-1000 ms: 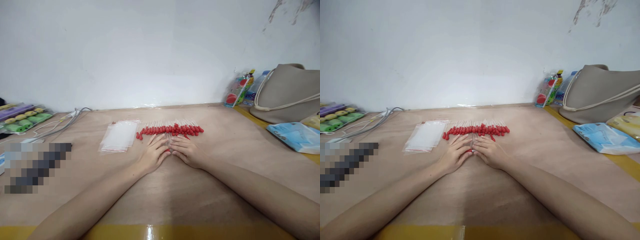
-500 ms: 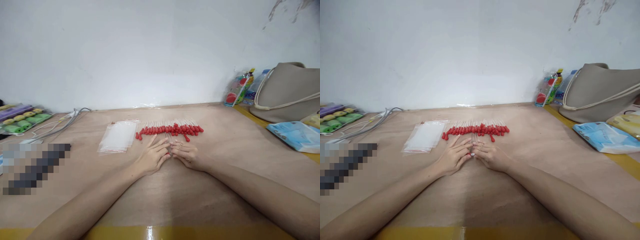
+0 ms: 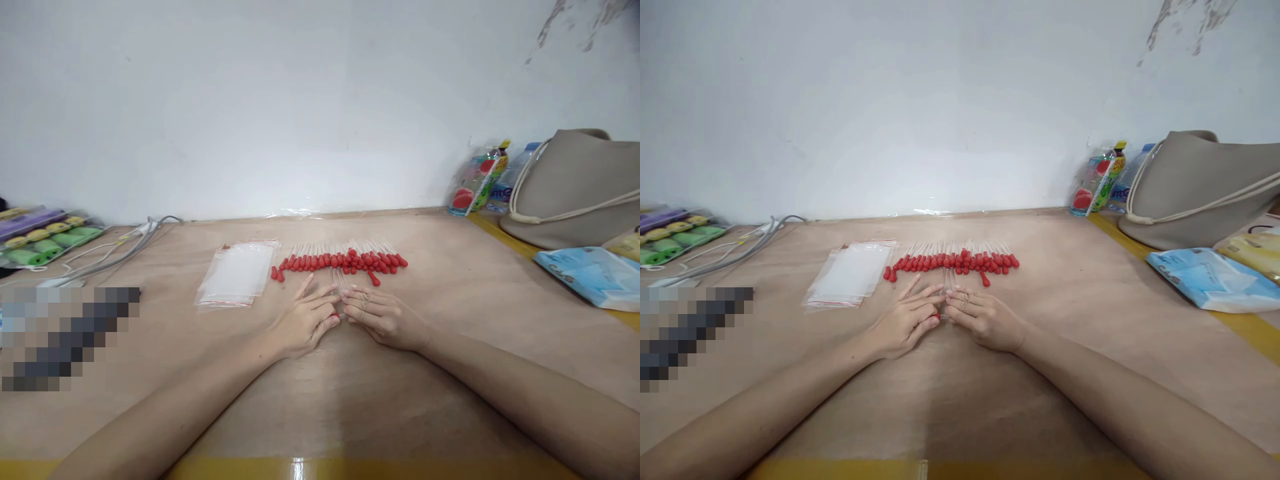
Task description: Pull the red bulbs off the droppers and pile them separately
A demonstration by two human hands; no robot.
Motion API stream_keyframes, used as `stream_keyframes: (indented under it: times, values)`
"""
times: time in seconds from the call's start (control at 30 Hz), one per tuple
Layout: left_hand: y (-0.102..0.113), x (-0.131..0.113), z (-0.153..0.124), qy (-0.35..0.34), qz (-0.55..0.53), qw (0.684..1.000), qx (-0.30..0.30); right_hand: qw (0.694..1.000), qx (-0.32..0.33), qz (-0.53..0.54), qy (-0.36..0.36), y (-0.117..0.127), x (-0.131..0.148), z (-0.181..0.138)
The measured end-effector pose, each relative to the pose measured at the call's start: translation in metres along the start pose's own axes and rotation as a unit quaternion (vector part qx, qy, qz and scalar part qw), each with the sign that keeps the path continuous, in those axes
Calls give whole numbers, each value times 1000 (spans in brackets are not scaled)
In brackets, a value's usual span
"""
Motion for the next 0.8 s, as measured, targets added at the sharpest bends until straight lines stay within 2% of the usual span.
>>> stream_keyframes:
  times: [0.8]
  values:
    - [-1,3,-7,-25,8,1000,15,1000,-2,10,17,9,2,-1]
Point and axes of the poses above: each hand's wrist, its own z-axis towards the middle knuckle, its own y-axis out of the back of the hand, x = y × z, the point moved 2 cm from there along z, towards the middle knuckle, and after that the axes turned 6 degrees about x, right-handed, at the moved point
